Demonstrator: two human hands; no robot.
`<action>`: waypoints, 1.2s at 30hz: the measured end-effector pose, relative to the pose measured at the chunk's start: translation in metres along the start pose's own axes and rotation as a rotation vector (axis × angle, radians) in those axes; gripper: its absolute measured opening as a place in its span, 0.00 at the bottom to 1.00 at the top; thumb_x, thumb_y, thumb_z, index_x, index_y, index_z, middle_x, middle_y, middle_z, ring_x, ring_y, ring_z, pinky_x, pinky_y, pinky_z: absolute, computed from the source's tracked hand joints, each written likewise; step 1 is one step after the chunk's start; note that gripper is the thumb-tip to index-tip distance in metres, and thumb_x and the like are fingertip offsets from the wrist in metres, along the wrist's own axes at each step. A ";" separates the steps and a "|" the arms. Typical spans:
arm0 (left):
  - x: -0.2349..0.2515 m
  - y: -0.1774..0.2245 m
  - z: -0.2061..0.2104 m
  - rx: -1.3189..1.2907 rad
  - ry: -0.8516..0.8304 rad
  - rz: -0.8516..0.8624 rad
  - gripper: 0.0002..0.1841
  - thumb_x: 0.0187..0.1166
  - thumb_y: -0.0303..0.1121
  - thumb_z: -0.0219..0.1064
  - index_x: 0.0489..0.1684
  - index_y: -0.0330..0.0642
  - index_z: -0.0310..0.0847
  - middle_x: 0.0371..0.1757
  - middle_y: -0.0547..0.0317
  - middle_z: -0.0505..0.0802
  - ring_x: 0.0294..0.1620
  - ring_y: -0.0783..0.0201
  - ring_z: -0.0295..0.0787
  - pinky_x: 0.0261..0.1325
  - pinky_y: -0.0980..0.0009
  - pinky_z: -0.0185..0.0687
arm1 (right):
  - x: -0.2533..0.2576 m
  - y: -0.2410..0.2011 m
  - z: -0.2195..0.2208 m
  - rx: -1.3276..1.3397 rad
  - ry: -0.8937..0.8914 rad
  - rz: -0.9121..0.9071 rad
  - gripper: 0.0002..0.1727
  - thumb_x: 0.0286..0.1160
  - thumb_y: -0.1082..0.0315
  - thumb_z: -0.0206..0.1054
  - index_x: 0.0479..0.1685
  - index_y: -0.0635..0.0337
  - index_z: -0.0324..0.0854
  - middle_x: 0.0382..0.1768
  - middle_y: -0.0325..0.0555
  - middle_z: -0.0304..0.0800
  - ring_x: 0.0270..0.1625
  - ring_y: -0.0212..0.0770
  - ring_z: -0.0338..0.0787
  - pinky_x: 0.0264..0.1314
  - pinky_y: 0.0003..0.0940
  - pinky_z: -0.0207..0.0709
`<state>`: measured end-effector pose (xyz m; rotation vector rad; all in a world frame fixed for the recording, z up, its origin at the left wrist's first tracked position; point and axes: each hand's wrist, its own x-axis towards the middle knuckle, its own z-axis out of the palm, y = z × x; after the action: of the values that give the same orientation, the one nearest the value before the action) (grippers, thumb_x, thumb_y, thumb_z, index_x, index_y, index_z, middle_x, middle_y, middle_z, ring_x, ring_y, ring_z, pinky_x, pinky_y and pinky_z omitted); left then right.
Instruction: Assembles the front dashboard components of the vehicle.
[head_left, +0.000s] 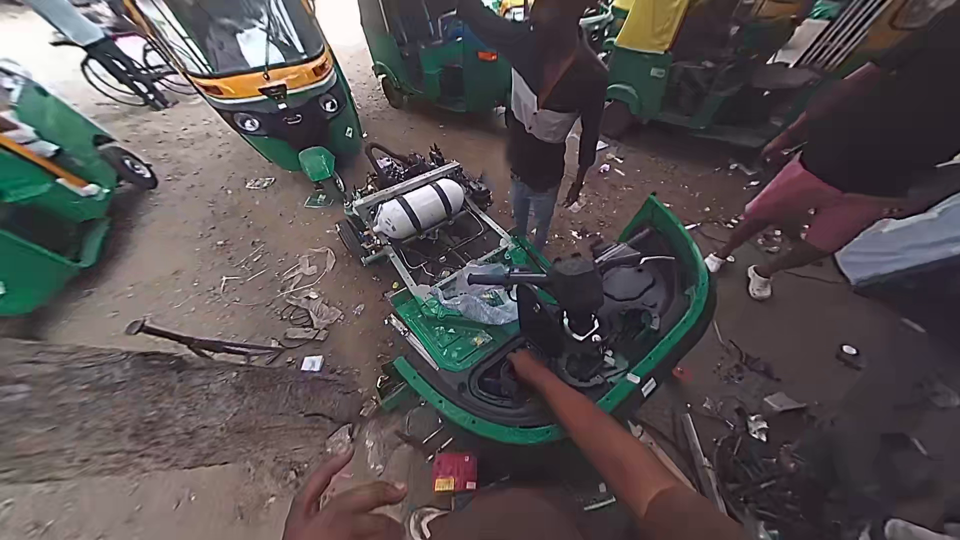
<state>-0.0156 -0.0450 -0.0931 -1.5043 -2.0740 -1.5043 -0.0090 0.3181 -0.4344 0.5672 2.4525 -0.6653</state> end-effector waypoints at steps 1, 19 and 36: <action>-0.014 -0.020 0.010 0.056 -0.017 -0.081 0.30 0.88 0.61 0.48 0.37 0.47 0.89 0.36 0.61 0.96 0.50 0.65 0.94 0.83 0.51 0.69 | -0.002 -0.001 0.009 0.019 0.001 0.000 0.22 0.78 0.69 0.64 0.73 0.55 0.82 0.71 0.65 0.83 0.74 0.66 0.82 0.72 0.68 0.76; 0.003 -0.221 0.305 0.245 -1.018 -1.129 0.34 0.75 0.60 0.72 0.54 0.30 0.85 0.56 0.32 0.91 0.63 0.36 0.88 0.64 0.33 0.81 | 0.018 0.024 -0.002 0.177 0.127 -0.054 0.15 0.78 0.74 0.60 0.58 0.59 0.87 0.53 0.62 0.92 0.60 0.63 0.90 0.62 0.67 0.81; -0.005 -0.275 0.320 -0.226 -0.708 -1.620 0.18 0.88 0.42 0.53 0.61 0.40 0.81 0.44 0.47 0.88 0.34 0.56 0.82 0.36 0.57 0.79 | 0.009 0.031 -0.028 0.299 0.083 -0.082 0.18 0.90 0.55 0.59 0.66 0.48 0.88 0.58 0.53 0.93 0.64 0.57 0.90 0.67 0.67 0.79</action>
<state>-0.1046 0.2091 -0.4185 0.0545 -4.0705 -1.5317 -0.0107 0.3608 -0.4299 0.6205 2.4795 -1.0737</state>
